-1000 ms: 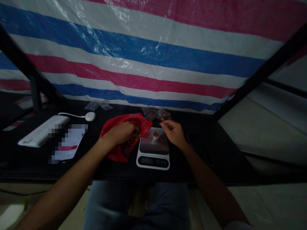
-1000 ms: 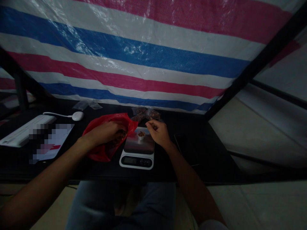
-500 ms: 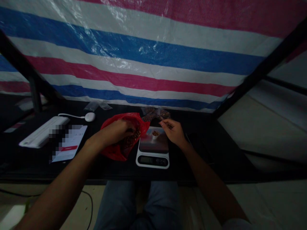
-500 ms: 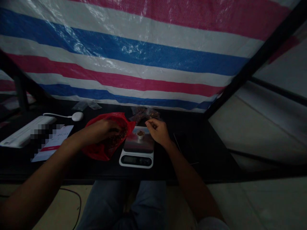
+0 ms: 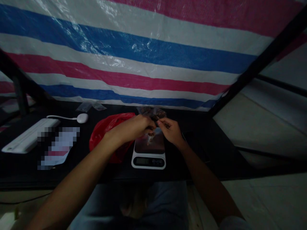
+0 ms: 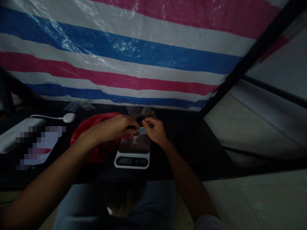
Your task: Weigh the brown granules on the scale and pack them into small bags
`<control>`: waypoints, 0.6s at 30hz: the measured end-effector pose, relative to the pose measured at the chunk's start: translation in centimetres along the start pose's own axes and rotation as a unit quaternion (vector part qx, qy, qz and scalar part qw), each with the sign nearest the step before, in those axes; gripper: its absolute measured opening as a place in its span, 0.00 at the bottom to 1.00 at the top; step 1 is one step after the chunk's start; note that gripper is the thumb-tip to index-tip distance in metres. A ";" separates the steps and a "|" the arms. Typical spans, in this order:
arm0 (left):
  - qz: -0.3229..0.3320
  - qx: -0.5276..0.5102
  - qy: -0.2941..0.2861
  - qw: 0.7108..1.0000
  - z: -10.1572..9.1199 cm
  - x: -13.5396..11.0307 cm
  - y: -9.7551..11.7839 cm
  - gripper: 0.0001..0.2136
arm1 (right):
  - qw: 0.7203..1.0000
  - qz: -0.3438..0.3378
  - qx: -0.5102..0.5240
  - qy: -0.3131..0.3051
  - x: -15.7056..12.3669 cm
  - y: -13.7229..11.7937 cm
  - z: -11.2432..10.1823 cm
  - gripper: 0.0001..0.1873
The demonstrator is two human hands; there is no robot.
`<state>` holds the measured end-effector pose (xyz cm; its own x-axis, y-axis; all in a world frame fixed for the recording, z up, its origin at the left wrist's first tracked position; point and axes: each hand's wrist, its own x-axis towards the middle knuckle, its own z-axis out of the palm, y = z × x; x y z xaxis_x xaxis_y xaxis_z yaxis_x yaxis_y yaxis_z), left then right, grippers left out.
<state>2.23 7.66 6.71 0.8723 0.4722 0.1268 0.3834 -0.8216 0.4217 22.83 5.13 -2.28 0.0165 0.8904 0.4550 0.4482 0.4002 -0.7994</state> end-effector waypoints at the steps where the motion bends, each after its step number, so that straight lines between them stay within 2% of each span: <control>1: -0.001 0.003 -0.003 1.000 0.2 0.2 0.0 0.08 | 1.000 -0.002 0.001 -0.004 0.0 -0.1 0.0 0.14; 7: -0.021 -0.008 -0.022 0.999 0.3 0.1 -0.1 0.08 | 1.000 -0.003 0.006 -0.008 0.0 -0.8 -0.3 0.14; 12: -0.008 -0.028 -0.025 0.999 0.1 0.0 -0.3 0.10 | 1.000 -0.001 0.010 -0.024 0.1 -0.7 -0.3 0.14; 15: -0.002 -0.038 -0.032 0.999 0.1 0.1 -0.2 0.10 | 0.997 0.010 0.003 -0.072 0.3 -0.8 -0.9 0.13; 18: -0.014 -0.040 -0.033 0.999 0.2 0.2 -0.1 0.10 | 0.985 0.040 0.003 -0.169 0.5 -1.0 -2.1 0.12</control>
<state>2.41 7.78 6.47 0.8808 0.4702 0.0556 0.3845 -0.7789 0.4955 24.28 4.68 -0.46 -0.2471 0.9399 0.2355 0.4518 0.3268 -0.8301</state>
